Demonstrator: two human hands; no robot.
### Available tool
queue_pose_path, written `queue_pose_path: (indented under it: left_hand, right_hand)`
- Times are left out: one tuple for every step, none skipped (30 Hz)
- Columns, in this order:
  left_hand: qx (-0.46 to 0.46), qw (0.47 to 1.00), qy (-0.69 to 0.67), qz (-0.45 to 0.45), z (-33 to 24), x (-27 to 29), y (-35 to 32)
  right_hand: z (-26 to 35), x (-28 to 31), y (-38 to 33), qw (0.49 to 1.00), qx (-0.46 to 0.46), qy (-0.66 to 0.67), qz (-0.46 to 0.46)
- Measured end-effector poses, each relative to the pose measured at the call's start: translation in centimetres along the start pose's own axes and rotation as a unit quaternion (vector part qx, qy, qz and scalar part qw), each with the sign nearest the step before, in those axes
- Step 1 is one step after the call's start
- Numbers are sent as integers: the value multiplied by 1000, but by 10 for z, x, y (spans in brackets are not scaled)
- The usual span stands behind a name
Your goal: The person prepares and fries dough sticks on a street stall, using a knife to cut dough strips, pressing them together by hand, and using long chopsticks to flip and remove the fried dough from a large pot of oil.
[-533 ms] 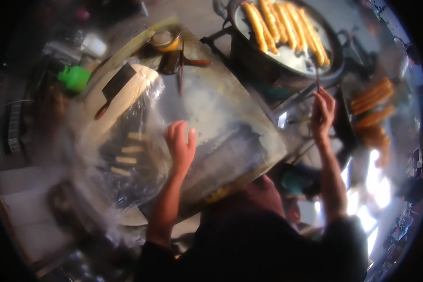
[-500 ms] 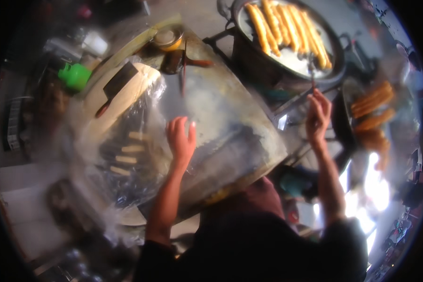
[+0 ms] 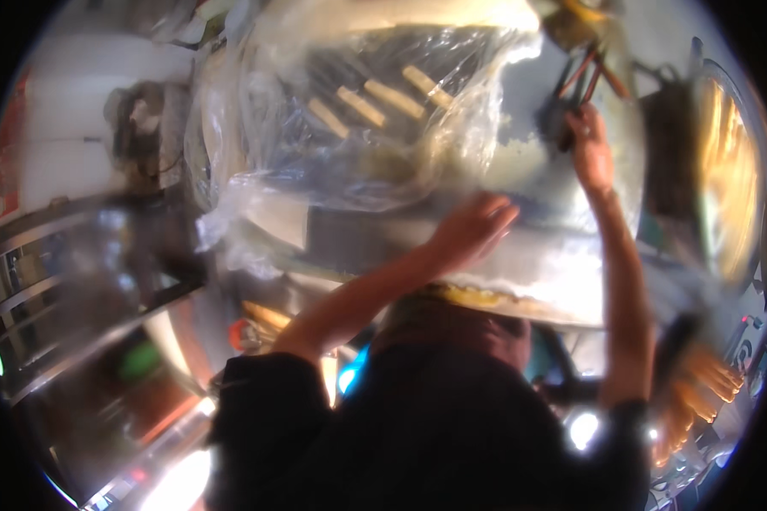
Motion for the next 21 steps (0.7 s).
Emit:
queue_pose_path:
  left_hand:
    - [22,1000,-1,14,8,7,-25]
    - [42,999,-6,30,17,12,-52]
    - [61,997,33,-26,27,27,-70]
    - [81,991,77,-79,40,39,-97]
    - [99,983,119,-94,57,44,-126]
    - [122,974,158,-109,67,61,-143]
    - [146,949,261,-104,83,77,-160]
    - [168,912,362,-97,99,93,-172]
    - [241,891,379,-68,116,116,-176]
    - [308,862,401,-39,133,145,-175]
    - [330,834,441,-26,144,171,-176]
    - [353,802,481,-14,158,193,-180]
    - [359,775,518,-50,175,212,-190]
    - [364,749,551,-45,190,227,-195]
    - [370,723,582,-45,204,241,-197]
    - [387,722,573,-37,225,247,-212]
    - [402,725,559,-32,243,250,-223]
    - [460,745,481,43,260,253,-231]
    - [445,745,488,96,273,254,-242]
    - [459,758,453,99,287,255,-254]
    - [470,771,417,101,300,255,-259]
  right_hand:
    - [7,3,2,999,15,-43,7]
    - [19,9,1,1000,6,-2,-3]
    - [38,25,14,999,2,35,-11]
    - [62,30,18,997,-3,76,-23]
    - [83,18,4,981,-92,173,7]
    - [97,4,-5,958,-122,260,16]
    - [128,-1,-6,948,-133,283,61]
    - [161,-4,-3,930,-173,299,123]
    - [179,-10,-3,942,-128,275,143]
    - [184,-19,0,947,-140,234,168]
    - [193,-30,1,949,-152,196,195]
    - [195,-41,2,959,-130,179,177]
    - [184,-55,1,969,-107,160,154]
    - [167,-70,-4,982,-46,160,93]
    - [160,-85,-3,978,-38,162,125]
    - [152,-95,-1,975,-30,159,155]
    - [144,-97,6,971,-24,149,185]
    - [144,-91,13,942,-92,228,226]
    - [157,-77,25,900,-158,306,268]
    - [166,-64,34,846,-222,379,304]
    - [169,-49,50,800,-238,467,292]
Point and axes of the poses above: each hand's wrist, its own y-axis towards the middle knuckle, its own x-axis out of the back of the hand, z = x × y, the point moved 7 cm from there along y, towards the middle knuckle, and after that the axes turned 15 degrees about y, right-handed, at the moved point
